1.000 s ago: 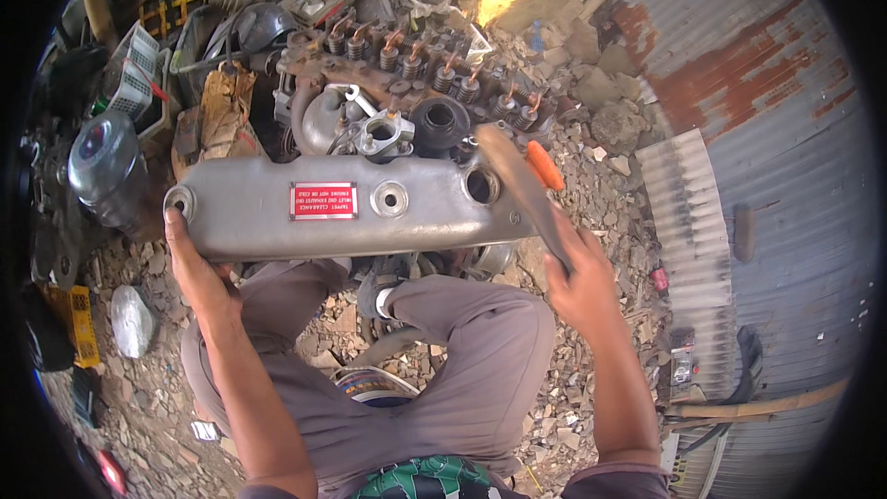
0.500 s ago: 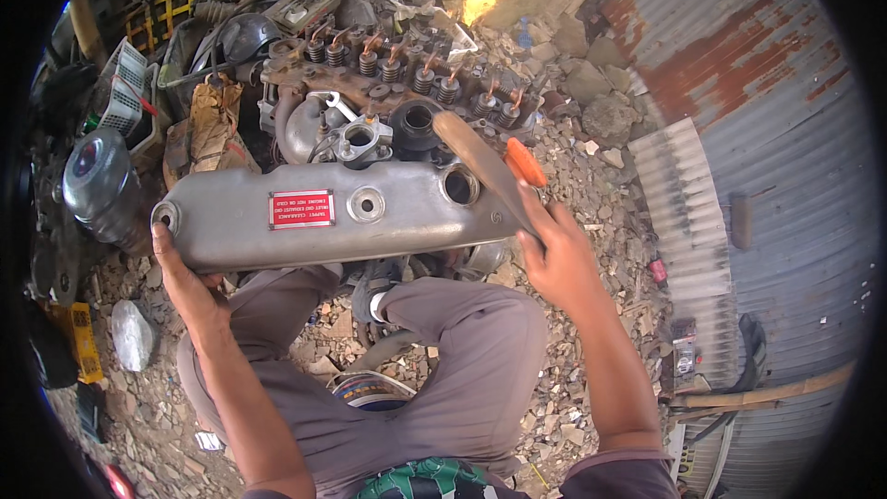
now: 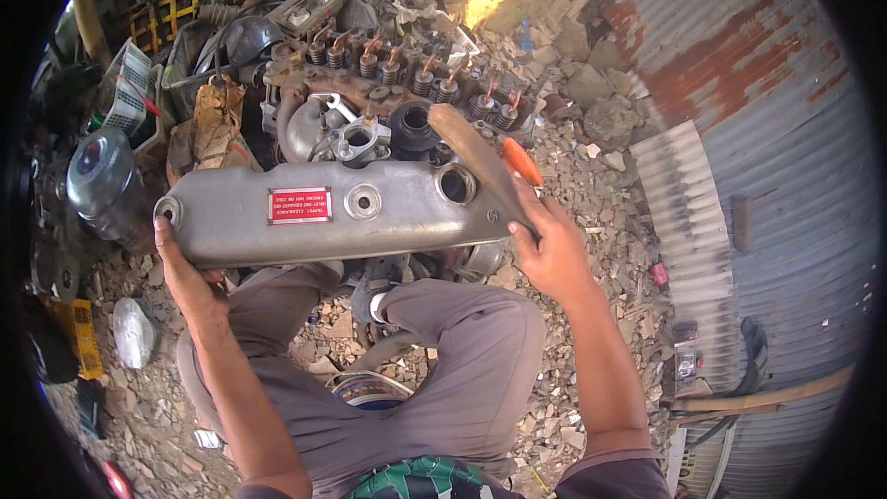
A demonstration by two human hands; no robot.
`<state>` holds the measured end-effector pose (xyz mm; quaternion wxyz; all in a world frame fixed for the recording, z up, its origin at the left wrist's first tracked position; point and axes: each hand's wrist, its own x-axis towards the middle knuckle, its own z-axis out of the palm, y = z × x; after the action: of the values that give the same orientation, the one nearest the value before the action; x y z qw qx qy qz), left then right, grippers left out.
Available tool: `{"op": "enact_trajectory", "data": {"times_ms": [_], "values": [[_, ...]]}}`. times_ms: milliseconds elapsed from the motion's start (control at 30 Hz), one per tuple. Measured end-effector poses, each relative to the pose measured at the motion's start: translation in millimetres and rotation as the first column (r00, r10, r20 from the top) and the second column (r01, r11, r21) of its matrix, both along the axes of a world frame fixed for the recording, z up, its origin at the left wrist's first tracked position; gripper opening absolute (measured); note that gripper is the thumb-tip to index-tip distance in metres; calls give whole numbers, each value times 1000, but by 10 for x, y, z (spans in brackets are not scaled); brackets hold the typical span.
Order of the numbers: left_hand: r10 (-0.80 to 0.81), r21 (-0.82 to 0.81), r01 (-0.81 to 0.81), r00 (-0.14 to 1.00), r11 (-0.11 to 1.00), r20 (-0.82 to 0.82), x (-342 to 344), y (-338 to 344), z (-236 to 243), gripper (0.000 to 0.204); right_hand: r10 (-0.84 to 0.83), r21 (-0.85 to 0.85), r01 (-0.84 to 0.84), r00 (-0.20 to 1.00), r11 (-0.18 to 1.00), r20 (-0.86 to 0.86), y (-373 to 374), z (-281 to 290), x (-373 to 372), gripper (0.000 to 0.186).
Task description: The person sits on the ground in a cluttered outdoor area and handles a silver metal engine valve cover. They remove the orange oil cap, inspect the interior and exterior surfaces, and point to specific features like bolt holes and ports. The person then places the cover down and picks up a black cylindrical part to examine it.
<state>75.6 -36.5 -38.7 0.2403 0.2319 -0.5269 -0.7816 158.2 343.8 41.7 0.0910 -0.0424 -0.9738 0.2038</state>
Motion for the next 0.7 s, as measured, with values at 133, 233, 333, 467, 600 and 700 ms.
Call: {"op": "enact_trajectory", "data": {"times_ms": [133,233,333,467,600,700], "values": [[-7,-4,7,1000,1000,1,9,-20,9,61,31,68,-29,999,997,-27,183,-16,194,61],[-8,-6,8,1000,1000,-2,27,-9,15,59,11,90,-12,1000,996,12,376,34,579,61],[-17,-4,17,1000,1000,-6,28,-18,-15,57,-6,106,5,1000,994,14,327,74,700,59],[-44,28,44,999,999,-22,12,-29,-27,54,-45,67,46,999,997,-17,-59,45,267,59],[-36,25,36,999,999,-7,3,-3,25,53,-87,47,83,992,995,88,-146,110,-58,58],[-41,31,42,999,999,-23,37,-43,19,52,46,80,-43,998,996,-33,49,-6,80,57]]}}
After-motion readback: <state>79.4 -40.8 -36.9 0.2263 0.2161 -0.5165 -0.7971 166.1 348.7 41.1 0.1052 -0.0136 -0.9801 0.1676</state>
